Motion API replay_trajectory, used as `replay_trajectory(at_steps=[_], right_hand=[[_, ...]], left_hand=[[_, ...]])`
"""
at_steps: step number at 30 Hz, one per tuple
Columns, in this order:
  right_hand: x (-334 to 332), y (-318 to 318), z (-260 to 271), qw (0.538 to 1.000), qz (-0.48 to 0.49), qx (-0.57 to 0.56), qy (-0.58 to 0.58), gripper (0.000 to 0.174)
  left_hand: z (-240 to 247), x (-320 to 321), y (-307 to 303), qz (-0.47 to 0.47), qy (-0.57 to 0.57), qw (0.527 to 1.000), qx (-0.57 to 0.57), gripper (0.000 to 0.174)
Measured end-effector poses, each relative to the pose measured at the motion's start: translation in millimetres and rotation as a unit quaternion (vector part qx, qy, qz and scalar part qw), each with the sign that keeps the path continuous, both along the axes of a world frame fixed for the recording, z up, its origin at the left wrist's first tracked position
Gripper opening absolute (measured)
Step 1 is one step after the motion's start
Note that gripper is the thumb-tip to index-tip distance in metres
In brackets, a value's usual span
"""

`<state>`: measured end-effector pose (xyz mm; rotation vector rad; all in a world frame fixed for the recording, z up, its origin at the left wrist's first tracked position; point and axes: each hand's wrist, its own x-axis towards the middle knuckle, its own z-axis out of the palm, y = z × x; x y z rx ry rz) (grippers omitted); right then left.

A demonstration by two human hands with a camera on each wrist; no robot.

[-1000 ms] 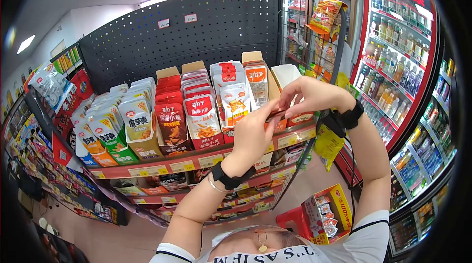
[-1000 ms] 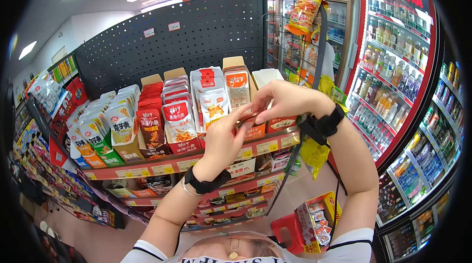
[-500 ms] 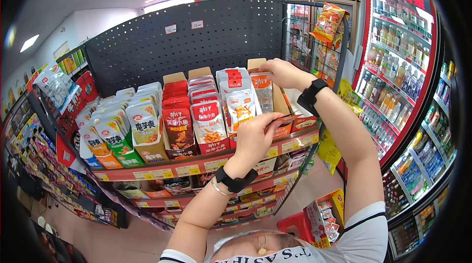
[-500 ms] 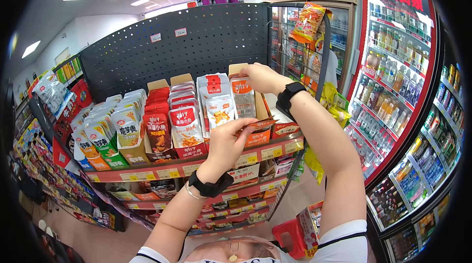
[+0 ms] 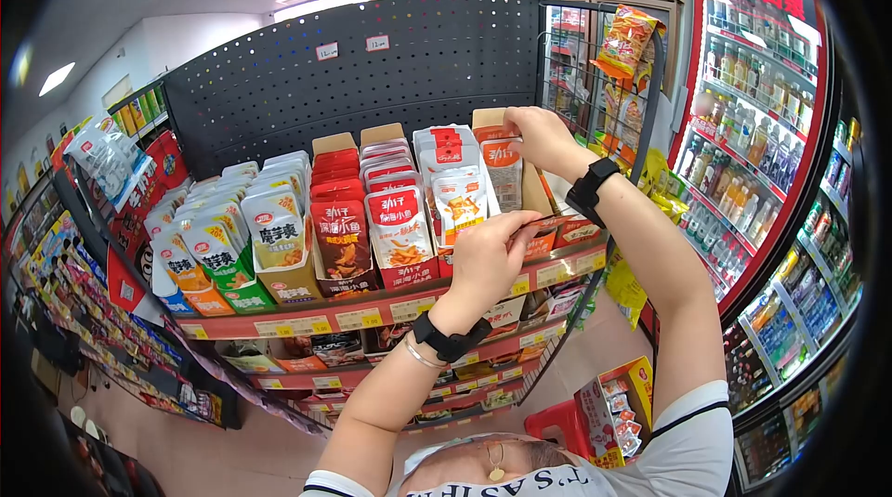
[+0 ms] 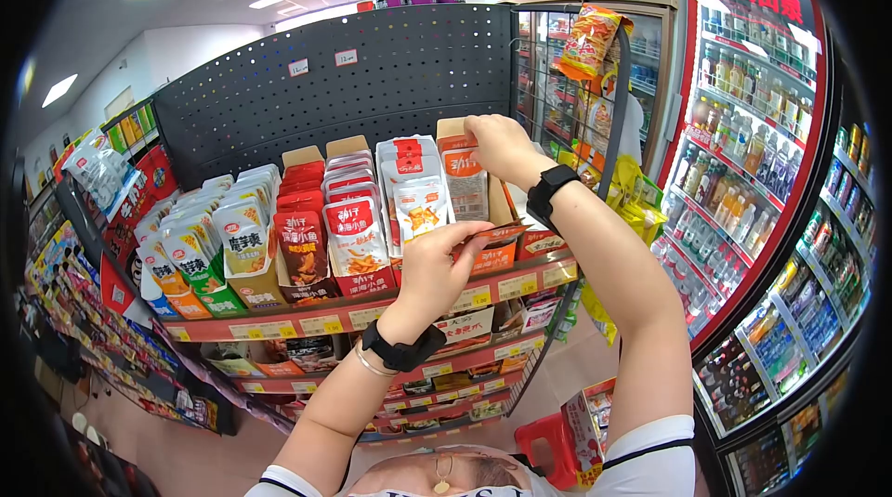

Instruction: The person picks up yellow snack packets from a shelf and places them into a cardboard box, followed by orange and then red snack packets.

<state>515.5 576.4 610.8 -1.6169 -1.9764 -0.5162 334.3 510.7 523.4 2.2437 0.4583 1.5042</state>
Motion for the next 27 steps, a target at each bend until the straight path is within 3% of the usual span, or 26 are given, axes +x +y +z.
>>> replay_trajectory(at_steps=[19, 25, 27], right_hand=[[-1, -1, -10, 0.997, 0.027, -0.009, -0.066, 0.026], [-7, -25, -7, 0.995, 0.051, -0.066, -0.049, 0.025], [-4, -29, -12, 0.996, 0.083, -0.009, -0.043, 0.023]], left_hand=[[-1, 0, -1, 0.004, -0.011, 1.0, 0.012, 0.015], [0, 0, -2, 0.007, -0.009, 1.0, 0.009, 0.015], [-3, 1, 0, 0.005, -0.015, 1.0, 0.014, 0.014]])
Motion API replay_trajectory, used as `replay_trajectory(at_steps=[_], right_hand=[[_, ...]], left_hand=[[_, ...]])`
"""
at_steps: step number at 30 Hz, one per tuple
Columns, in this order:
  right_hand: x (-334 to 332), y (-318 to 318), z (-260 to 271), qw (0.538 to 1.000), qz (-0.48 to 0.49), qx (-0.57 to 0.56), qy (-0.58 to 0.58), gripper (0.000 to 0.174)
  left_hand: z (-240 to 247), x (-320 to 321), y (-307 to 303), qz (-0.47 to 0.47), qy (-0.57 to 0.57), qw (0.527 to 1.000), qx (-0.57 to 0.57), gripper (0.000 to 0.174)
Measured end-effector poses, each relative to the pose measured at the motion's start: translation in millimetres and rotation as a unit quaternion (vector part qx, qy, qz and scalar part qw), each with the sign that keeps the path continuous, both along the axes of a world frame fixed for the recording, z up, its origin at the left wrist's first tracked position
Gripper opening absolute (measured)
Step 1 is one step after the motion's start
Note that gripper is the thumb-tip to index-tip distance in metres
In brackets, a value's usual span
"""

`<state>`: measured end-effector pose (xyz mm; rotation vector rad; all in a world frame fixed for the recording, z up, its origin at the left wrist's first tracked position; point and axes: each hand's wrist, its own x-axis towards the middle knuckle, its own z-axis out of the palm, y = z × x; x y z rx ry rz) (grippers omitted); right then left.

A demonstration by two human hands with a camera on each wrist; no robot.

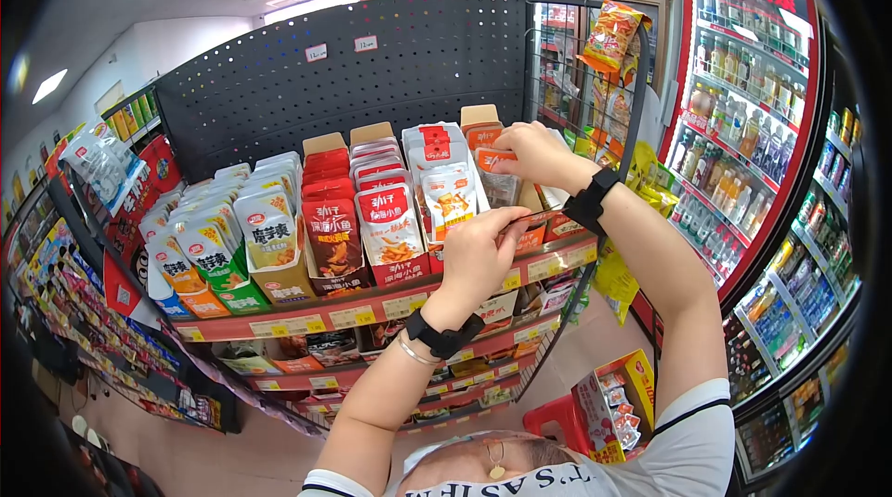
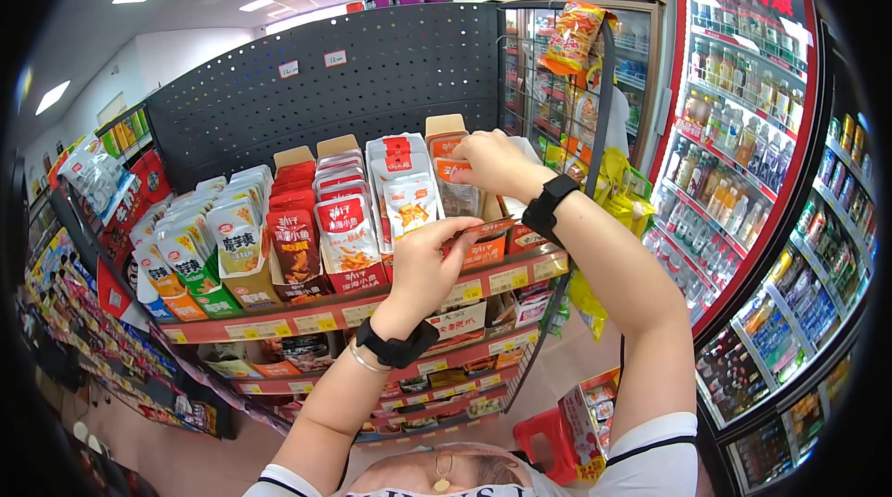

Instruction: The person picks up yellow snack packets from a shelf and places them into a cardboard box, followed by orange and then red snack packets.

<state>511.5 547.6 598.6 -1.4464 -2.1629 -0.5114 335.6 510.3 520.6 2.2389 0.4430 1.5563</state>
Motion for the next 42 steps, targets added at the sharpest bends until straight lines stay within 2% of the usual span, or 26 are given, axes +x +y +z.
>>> replay_trajectory(at_steps=[4, 6, 8, 10, 12, 13, 14, 16, 18, 21, 22, 24, 26, 27, 29, 30, 32, 34, 36, 37, 38, 40, 41, 42], right_hand=[[1, -19, 5, 0.999, -0.004, 0.04, 0.03, 0.021], [-1, -40, 14, 0.984, -0.015, 0.071, 0.163, 0.017], [1, -55, 16, 0.977, 0.004, 0.105, 0.187, 0.016], [2, -73, 17, 0.958, 0.04, 0.161, 0.234, 0.017], [-2, -95, 19, 0.954, 0.051, 0.177, 0.238, 0.014], [-5, -106, 19, 0.947, 0.072, 0.187, 0.251, 0.013], [-8, -118, 19, 0.939, 0.092, 0.198, 0.265, 0.013], [-7, -139, 16, 0.939, 0.094, 0.194, 0.268, 0.013], [-7, -163, 10, 0.937, 0.115, 0.195, 0.264, 0.013], [-9, -194, -12, 0.913, 0.153, 0.201, 0.321, 0.017], [-8, -208, -14, 0.934, 0.125, 0.176, 0.284, 0.017], [-6, -228, -33, 0.923, 0.124, 0.158, 0.328, 0.016], [2, -244, -52, 0.922, 0.088, 0.137, 0.35, 0.016], [5, -252, -64, 0.922, 0.074, 0.114, 0.363, 0.016], [11, -264, -94, 0.867, 0.055, 0.076, 0.49, 0.016], [14, -269, -107, 0.831, 0.044, 0.056, 0.552, 0.015], [20, -281, -139, 0.799, -0.002, 0.042, 0.6, 0.018], [23, -290, -180, 0.67, -0.002, 0.02, 0.742, 0.028], [22, -301, -220, 0.638, 0.016, 0.029, 0.769, 0.037], [20, -304, -234, 0.591, 0.046, 0.023, 0.805, 0.04], [27, -305, -261, 0.591, 0.05, 0.014, 0.805, 0.045], [30, -318, -273, 0.568, -0.004, -0.025, 0.823, 0.056], [29, -318, -278, 0.512, -0.002, -0.005, 0.859, 0.065], [30, -321, -291, 0.505, -0.01, 0.001, 0.863, 0.065]], left_hand=[[-3, 5, 2, -0.016, -0.045, 0.999, 0.018, 0.012], [-1, 4, 1, -0.011, -0.023, 1.0, 0.003, 0.012], [0, 9, 4, -0.043, -0.121, 0.991, 0.026, 0.012], [1, 6, 3, -0.042, -0.124, 0.991, -0.001, 0.01], [10, 1, 0, 0.023, -0.113, 0.989, 0.096, 0.014], [10, 1, -5, -0.022, -0.132, 0.99, 0.034, 0.014], [13, 0, -10, -0.025, -0.131, 0.991, 0.031, 0.014], [22, -6, -21, -0.005, -0.149, 0.978, 0.147, 0.016], [24, -9, -35, -0.024, -0.132, 0.979, 0.153, 0.019], [21, -6, -49, -0.178, -0.098, 0.971, 0.124, 0.019], [17, -4, -53, -0.192, -0.092, 0.97, 0.117, 0.019], [5, 1, -59, -0.326, -0.021, 0.945, -0.033, 0.012], [-7, 11, -59, -0.347, 0.009, 0.937, -0.035, 0.011], [-20, 17, -58, -0.377, 0.042, 0.922, -0.073, 0.011], [-42, 30, -64, -0.416, 0.089, 0.891, -0.157, 0.011], [-53, 37, -68, -0.433, 0.099, 0.881, -0.163, 0.011], [-82, 55, -75, -0.406, 0.12, 0.853, -0.305, 0.015], [-115, 76, -78, -0.421, 0.119, 0.818, -0.374, 0.016], [-134, 94, -83, -0.409, 0.166, 0.769, -0.463, 0.014], [-143, 106, -89, -0.412, 0.166, 0.762, -0.472, 0.014], [-153, 117, -93, -0.414, 0.163, 0.756, -0.479, 0.013], [-181, 134, -97, -0.4, 0.204, 0.737, -0.506, 0.016], [-194, 141, -102, -0.403, 0.213, 0.731, -0.508, 0.016], [-207, 148, -106, -0.405, 0.222, 0.726, -0.509, 0.017]])
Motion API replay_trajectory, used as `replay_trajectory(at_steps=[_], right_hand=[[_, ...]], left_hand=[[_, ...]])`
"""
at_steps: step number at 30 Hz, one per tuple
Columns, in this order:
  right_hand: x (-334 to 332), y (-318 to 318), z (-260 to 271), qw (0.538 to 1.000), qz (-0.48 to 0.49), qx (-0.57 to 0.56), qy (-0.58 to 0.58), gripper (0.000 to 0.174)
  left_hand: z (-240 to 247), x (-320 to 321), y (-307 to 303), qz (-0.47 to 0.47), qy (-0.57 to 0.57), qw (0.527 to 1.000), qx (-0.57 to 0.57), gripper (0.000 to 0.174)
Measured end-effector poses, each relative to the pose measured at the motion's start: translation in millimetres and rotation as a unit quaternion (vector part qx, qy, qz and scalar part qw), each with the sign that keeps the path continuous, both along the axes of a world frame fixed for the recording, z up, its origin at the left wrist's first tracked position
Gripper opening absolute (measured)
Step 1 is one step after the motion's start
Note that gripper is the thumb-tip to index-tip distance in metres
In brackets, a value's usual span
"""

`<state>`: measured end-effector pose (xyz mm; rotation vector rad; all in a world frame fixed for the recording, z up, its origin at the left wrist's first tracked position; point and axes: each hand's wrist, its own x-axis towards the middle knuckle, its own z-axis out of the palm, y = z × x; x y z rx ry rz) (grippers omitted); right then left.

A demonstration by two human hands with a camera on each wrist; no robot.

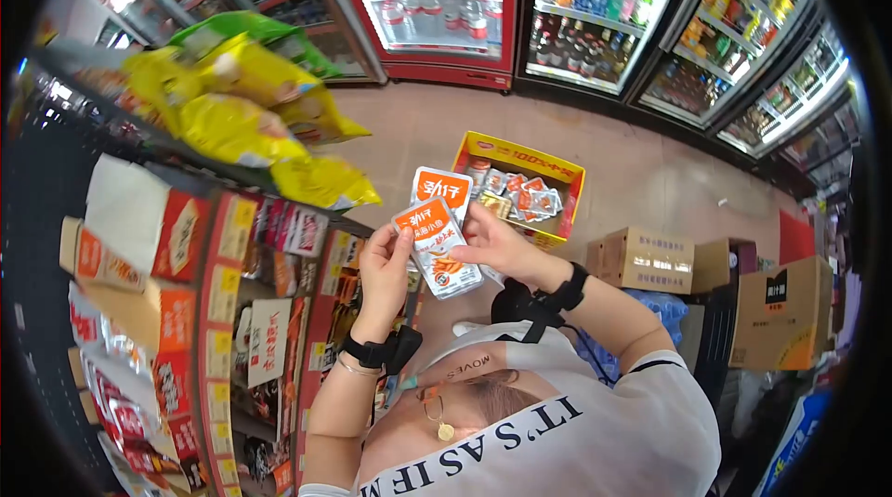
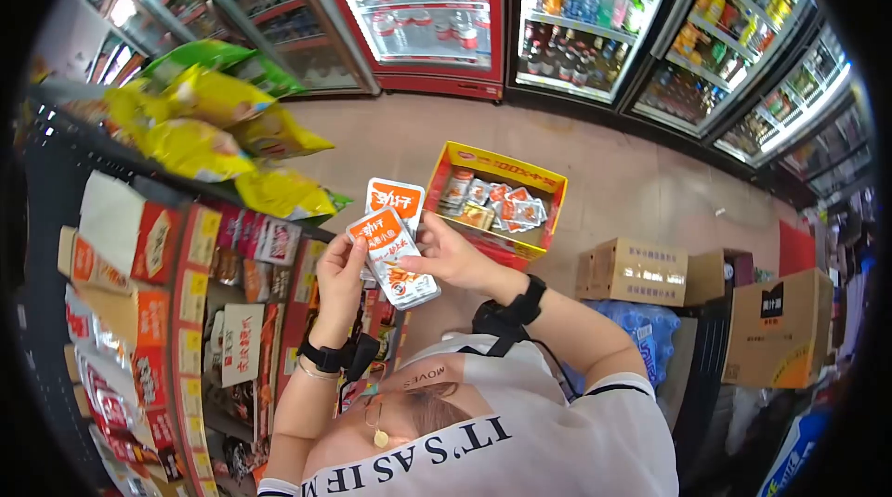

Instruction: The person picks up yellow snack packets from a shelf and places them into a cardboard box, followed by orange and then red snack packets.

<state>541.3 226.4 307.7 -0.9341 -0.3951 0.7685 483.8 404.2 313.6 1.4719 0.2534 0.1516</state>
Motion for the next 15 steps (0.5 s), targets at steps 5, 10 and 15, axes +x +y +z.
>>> replay_trajectory(at_steps=[5, 10, 15], right_hand=[[19, -10, -90, 0.993, -0.068, -0.045, 0.082, 0.054], [39, -24, -138, 0.983, -0.077, -0.063, 0.152, 0.045], [74, -42, -187, 0.974, -0.052, -0.142, 0.17, 0.045]], left_hand=[[-56, 30, -22, -0.041, 0.067, 0.997, 0.024, 0.018], [-99, 53, -28, -0.113, 0.192, 0.957, 0.183, 0.015], [-132, 63, -25, -0.173, 0.274, 0.944, 0.063, 0.035]])
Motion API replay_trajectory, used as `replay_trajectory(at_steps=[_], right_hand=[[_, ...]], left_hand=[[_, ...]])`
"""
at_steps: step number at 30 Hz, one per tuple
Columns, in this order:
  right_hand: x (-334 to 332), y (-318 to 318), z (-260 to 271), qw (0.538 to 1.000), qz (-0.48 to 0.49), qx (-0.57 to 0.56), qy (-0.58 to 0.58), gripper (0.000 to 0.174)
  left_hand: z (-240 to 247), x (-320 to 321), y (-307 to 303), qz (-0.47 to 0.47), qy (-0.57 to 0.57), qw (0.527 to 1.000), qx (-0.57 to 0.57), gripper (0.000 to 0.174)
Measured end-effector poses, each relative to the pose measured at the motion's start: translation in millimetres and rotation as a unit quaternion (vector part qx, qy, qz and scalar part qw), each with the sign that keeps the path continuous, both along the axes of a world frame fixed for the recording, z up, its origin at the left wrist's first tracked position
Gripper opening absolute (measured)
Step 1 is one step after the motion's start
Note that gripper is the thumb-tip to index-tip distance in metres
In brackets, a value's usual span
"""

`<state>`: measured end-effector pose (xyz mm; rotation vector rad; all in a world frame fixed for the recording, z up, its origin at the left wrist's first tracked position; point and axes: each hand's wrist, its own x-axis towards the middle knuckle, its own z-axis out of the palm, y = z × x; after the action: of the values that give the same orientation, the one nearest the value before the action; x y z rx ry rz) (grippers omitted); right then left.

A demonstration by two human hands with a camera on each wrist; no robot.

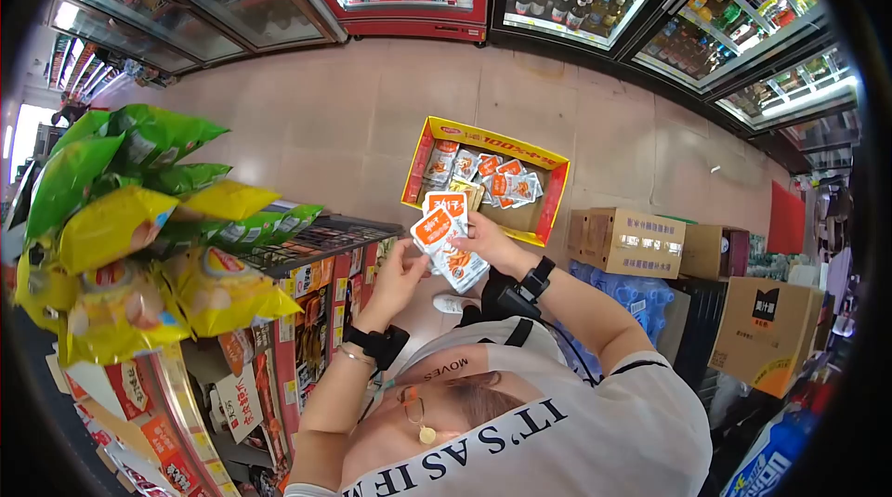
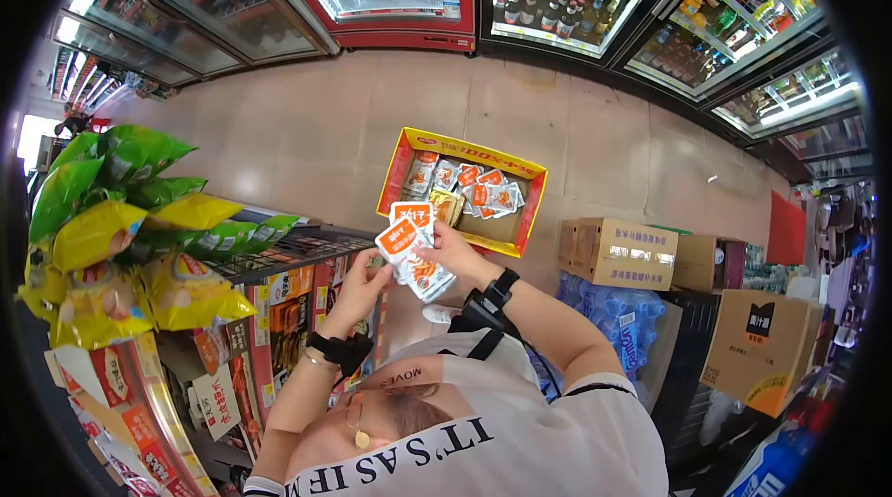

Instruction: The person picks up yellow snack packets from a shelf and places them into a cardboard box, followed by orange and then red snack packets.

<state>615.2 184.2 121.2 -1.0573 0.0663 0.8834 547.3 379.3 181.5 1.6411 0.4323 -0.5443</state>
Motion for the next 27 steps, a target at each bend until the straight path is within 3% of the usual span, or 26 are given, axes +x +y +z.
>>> replay_trajectory(at_steps=[3, 5, 7, 11, 13, 15, 17, 18, 21, 25, 27], right_hand=[[34, -18, -24, 0.999, -0.003, -0.041, 0.003, 0.045], [57, -34, -50, 0.991, -0.008, -0.119, -0.058, 0.046], [78, -55, -125, 0.949, 0.06, -0.269, -0.155, 0.05], [109, -65, -153, 0.926, 0.112, -0.329, -0.149, 0.047], [119, -58, -161, 0.863, 0.155, -0.414, -0.245, 0.048], [126, -43, -163, 0.859, 0.15, -0.409, -0.27, 0.049], [135, -22, -150, 0.816, 0.168, -0.477, -0.281, 0.048], [142, -11, -127, 0.806, 0.195, -0.496, -0.256, 0.046], [155, 5, -149, 0.802, 0.223, -0.493, -0.251, 0.046], [166, 15, -166, 0.79, 0.229, -0.5, -0.27, 0.037], [173, 18, -179, 0.741, 0.271, -0.548, -0.28, 0.037]], left_hand=[[-17, 2, 8, -0.022, -0.004, 0.999, 0.039, 0.039], [-25, 2, 17, -0.019, 0.008, 0.999, 0.042, 0.039], [-30, 0, 24, -0.032, 0.005, 0.996, 0.084, 0.037], [-44, -18, 38, 0.001, 0.057, 0.992, 0.112, 0.035], [-47, -30, 41, -0.001, 0.06, 0.985, 0.164, 0.035], [-60, -48, 45, 0.02, 0.07, 0.984, 0.16, 0.033], [-63, -60, 47, 0.051, 0.11, 0.98, 0.157, 0.032], [-69, -69, 49, 0.067, 0.111, 0.978, 0.163, 0.03], [-71, -85, 54, 0.052, 0.166, 0.965, 0.195, 0.029], [-62, -95, 49, 0.073, 0.138, 0.966, 0.208, 0.028], [-51, -93, 45, 0.045, 0.16, 0.952, 0.258, 0.029]])
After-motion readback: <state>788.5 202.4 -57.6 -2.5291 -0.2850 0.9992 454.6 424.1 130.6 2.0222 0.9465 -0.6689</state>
